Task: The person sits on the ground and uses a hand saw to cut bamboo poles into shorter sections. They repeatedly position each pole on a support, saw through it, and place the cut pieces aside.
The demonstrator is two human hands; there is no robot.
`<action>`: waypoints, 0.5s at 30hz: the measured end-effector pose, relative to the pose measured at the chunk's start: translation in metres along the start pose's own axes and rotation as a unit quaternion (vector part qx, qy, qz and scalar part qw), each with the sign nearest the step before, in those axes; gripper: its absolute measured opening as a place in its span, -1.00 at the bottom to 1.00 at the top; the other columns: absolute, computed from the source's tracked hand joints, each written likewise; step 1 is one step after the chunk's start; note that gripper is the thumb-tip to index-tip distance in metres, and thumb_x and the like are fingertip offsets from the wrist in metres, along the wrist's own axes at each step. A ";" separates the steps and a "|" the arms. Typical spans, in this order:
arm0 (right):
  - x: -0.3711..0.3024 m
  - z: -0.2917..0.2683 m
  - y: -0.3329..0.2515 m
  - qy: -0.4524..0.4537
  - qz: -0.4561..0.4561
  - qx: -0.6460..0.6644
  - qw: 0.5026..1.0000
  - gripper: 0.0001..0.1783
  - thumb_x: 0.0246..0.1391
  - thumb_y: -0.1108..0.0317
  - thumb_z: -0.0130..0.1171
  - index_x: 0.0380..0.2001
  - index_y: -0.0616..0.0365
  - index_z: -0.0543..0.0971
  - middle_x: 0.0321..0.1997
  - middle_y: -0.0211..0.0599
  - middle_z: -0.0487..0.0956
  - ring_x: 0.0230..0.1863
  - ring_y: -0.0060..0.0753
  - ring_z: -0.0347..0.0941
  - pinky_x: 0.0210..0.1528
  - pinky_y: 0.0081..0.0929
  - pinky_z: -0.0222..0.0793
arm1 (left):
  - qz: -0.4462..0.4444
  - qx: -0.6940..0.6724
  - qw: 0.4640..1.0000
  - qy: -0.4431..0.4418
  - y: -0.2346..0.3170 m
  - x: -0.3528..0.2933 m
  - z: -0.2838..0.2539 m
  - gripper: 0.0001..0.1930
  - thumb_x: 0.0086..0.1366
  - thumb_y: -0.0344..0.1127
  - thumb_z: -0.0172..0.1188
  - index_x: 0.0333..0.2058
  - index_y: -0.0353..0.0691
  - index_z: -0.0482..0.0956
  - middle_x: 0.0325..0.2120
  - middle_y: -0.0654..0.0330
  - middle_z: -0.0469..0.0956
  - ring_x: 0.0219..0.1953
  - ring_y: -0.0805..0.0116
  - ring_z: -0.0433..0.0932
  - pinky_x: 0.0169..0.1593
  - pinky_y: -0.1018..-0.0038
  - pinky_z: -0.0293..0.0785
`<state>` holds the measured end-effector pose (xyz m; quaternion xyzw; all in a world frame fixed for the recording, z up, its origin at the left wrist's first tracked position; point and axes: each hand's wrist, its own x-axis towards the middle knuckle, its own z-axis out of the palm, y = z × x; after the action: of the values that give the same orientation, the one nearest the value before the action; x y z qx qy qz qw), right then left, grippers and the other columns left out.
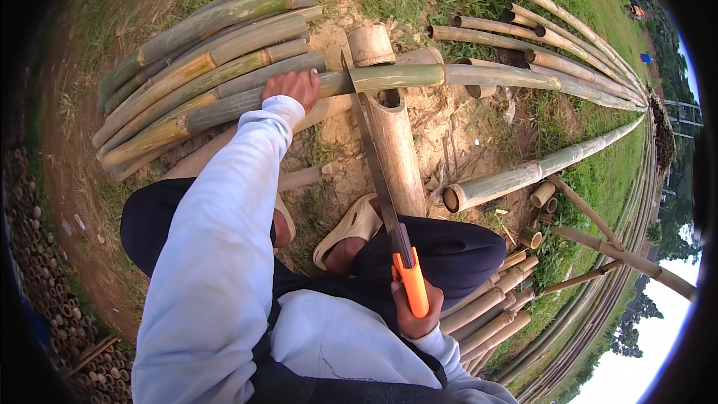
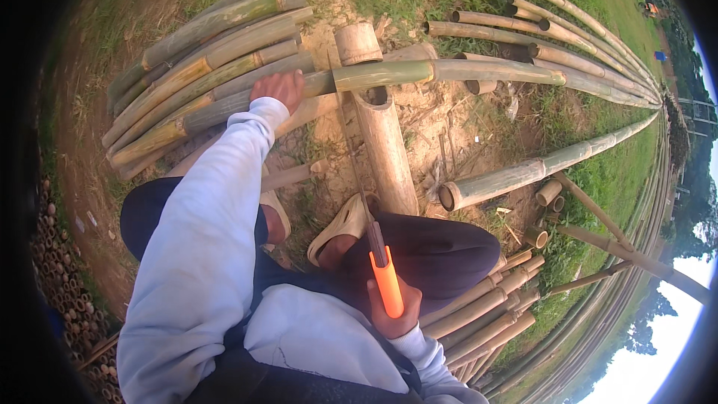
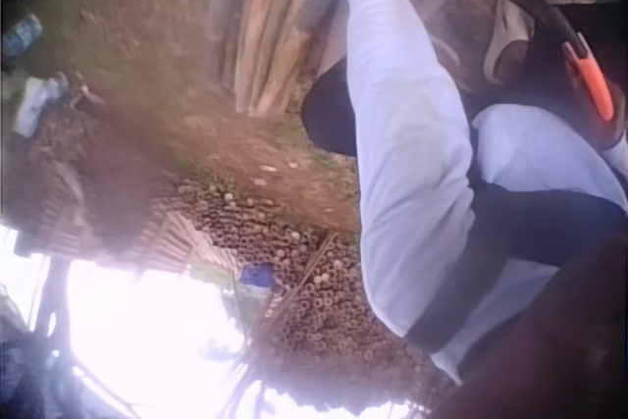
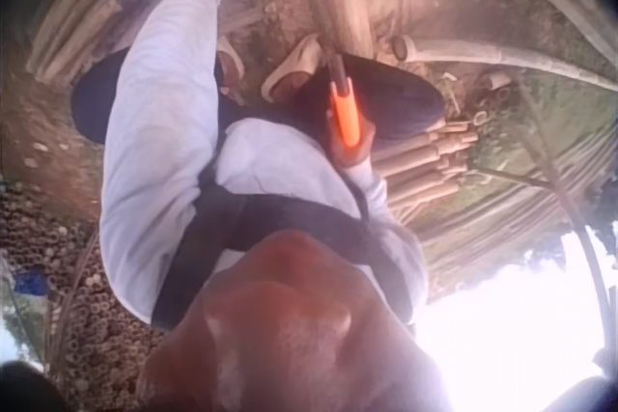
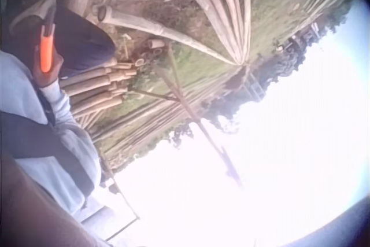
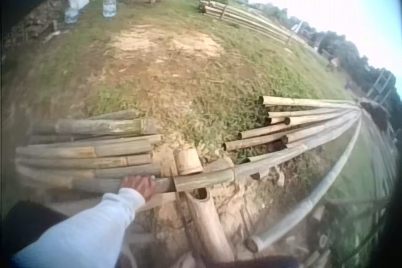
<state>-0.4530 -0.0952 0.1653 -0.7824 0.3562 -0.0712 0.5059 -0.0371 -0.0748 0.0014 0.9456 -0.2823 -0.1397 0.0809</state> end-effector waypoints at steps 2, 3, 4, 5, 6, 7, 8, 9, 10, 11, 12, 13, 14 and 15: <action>0.059 0.030 0.013 0.020 -0.013 0.047 0.999 -0.82 0.17 0.48 0.30 -0.17 0.33 0.65 -0.48 -0.12 0.61 -0.46 -0.43 0.57 -0.31 -0.44 0.48 | -0.002 -0.019 1.000 0.008 0.002 0.000 0.003 -0.45 0.53 0.01 -0.20 -0.29 -0.22 0.72 -0.36 -0.14 0.70 -0.24 -0.18 0.70 -0.01 0.02 0.58; 0.095 0.050 0.018 0.015 -0.007 0.036 0.999 -0.86 0.18 0.45 0.31 -0.27 0.33 0.62 -0.52 -0.11 0.59 -0.51 -0.41 0.49 -0.37 -0.39 0.43 | 0.004 -0.031 0.999 0.027 0.003 -0.001 0.005 -0.42 0.53 0.03 -0.21 -0.33 -0.25 0.73 -0.34 -0.17 0.70 -0.22 -0.21 0.69 0.02 0.01 0.56; 0.124 0.074 0.030 0.036 -0.046 0.032 0.998 -0.86 0.19 0.44 0.31 -0.29 0.33 0.61 -0.54 -0.12 0.57 -0.53 -0.41 0.46 -0.39 -0.38 0.41 | 0.017 -0.044 0.998 0.048 0.008 0.000 0.001 -0.38 0.53 0.04 -0.22 -0.36 -0.28 0.74 -0.32 -0.21 0.69 -0.20 -0.24 0.68 0.04 0.00 0.55; 0.141 0.086 0.040 0.056 -0.081 0.025 0.995 -0.85 0.19 0.44 0.31 -0.31 0.33 0.60 -0.56 -0.12 0.55 -0.55 -0.41 0.43 -0.41 -0.38 0.39 | 0.028 -0.038 0.998 0.029 0.014 0.002 -0.003 -0.39 0.53 0.04 -0.22 -0.34 -0.28 0.74 -0.31 -0.21 0.69 -0.20 -0.24 0.68 0.04 0.00 0.55; 0.147 0.084 0.039 0.050 -0.077 0.043 0.995 -0.85 0.20 0.43 0.31 -0.32 0.34 0.60 -0.56 -0.12 0.54 -0.55 -0.40 0.43 -0.42 -0.38 0.38 | 0.027 -0.030 0.999 0.012 0.011 0.007 -0.007 -0.39 0.53 0.04 -0.23 -0.31 -0.27 0.74 -0.31 -0.21 0.69 -0.20 -0.23 0.68 0.04 0.00 0.55; 0.144 0.076 0.038 0.040 -0.067 0.060 0.995 -0.84 0.20 0.43 0.31 -0.33 0.34 0.60 -0.57 -0.13 0.53 -0.55 -0.40 0.43 -0.42 -0.39 0.38 | 0.025 -0.023 0.999 -0.012 0.006 0.005 -0.007 -0.39 0.53 0.04 -0.24 -0.29 -0.27 0.74 -0.31 -0.21 0.69 -0.19 -0.23 0.68 0.04 0.00 0.55; 0.141 0.068 0.031 0.036 -0.054 0.076 0.995 -0.83 0.21 0.42 0.31 -0.34 0.34 0.59 -0.58 -0.13 0.53 -0.56 -0.39 0.43 -0.43 -0.39 0.37 | 0.028 -0.018 0.999 0.012 0.000 0.006 -0.006 -0.39 0.54 0.03 -0.25 -0.27 -0.26 0.74 -0.31 -0.20 0.69 -0.19 -0.23 0.68 0.03 -0.01 0.55; 0.111 0.051 0.018 0.023 -0.030 0.070 0.997 -0.84 0.22 0.42 0.31 -0.32 0.33 0.60 -0.58 -0.15 0.53 -0.56 -0.38 0.43 -0.43 -0.38 0.38 | 0.027 -0.015 1.000 0.003 -0.001 0.003 -0.002 -0.40 0.54 0.03 -0.24 -0.27 -0.26 0.74 -0.32 -0.20 0.69 -0.20 -0.23 0.68 0.02 -0.01 0.55; 0.081 0.038 0.021 0.003 -0.017 0.068 0.998 -0.84 0.21 0.42 0.32 -0.27 0.32 0.61 -0.55 -0.18 0.55 -0.55 -0.40 0.45 -0.41 -0.38 0.41 | 0.020 -0.009 1.000 -0.001 -0.004 0.003 -0.003 -0.40 0.54 0.02 -0.24 -0.28 -0.26 0.74 -0.32 -0.20 0.69 -0.20 -0.22 0.68 0.01 -0.02 0.55; 0.045 0.023 0.017 -0.005 -0.004 0.052 0.999 -0.79 0.19 0.44 0.33 -0.15 0.32 0.64 -0.52 -0.20 0.58 -0.52 -0.42 0.50 -0.36 -0.43 0.46 | 0.015 -0.008 1.000 -0.009 -0.004 0.000 0.000 -0.40 0.54 0.02 -0.23 -0.29 -0.26 0.75 -0.32 -0.19 0.69 -0.21 -0.22 0.69 0.01 -0.02 0.55; 0.014 0.008 0.013 -0.012 0.003 0.034 0.999 -0.69 0.17 0.46 0.32 -0.03 0.34 0.64 -0.47 -0.19 0.61 -0.48 -0.41 0.56 -0.31 -0.47 0.49 | 0.011 -0.006 1.000 0.012 -0.005 -0.002 0.002 -0.41 0.54 0.01 -0.23 -0.30 -0.25 0.75 -0.33 -0.19 0.70 -0.21 -0.21 0.69 0.00 -0.01 0.55; -0.009 -0.001 0.002 -0.009 -0.006 -0.003 1.000 -0.63 0.17 0.48 0.30 0.05 0.35 0.62 -0.47 -0.19 0.63 -0.46 -0.41 0.59 -0.29 -0.47 0.51 | 0.016 -0.003 0.999 0.031 0.000 -0.004 0.003 -0.41 0.54 0.01 -0.22 -0.32 -0.25 0.75 -0.33 -0.19 0.70 -0.22 -0.21 0.69 0.00 -0.01 0.55; -0.020 -0.005 -0.007 -0.006 0.015 -0.016 1.000 -0.61 0.17 0.48 0.29 0.07 0.35 0.62 -0.48 -0.17 0.62 -0.45 -0.37 0.60 -0.28 -0.47 0.51 | 0.019 0.001 0.998 0.051 0.002 -0.005 0.004 -0.41 0.54 0.00 -0.21 -0.34 -0.25 0.75 -0.33 -0.19 0.70 -0.22 -0.21 0.69 0.00 -0.01 0.55; -0.013 -0.001 -0.002 0.009 -0.003 0.005 1.000 -0.64 0.17 0.48 0.29 0.03 0.35 0.62 -0.49 -0.16 0.61 -0.46 -0.37 0.59 -0.29 -0.46 0.50 | 0.015 -0.007 0.999 0.048 0.003 -0.005 0.003 -0.41 0.54 0.00 -0.20 -0.34 -0.25 0.75 -0.34 -0.19 0.70 -0.23 -0.21 0.69 0.00 0.00 0.55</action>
<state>-0.4622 -0.0870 0.1711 -0.7802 0.3577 -0.0816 0.5067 -0.0438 -0.0743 0.0003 0.9464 -0.2910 -0.0948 0.1031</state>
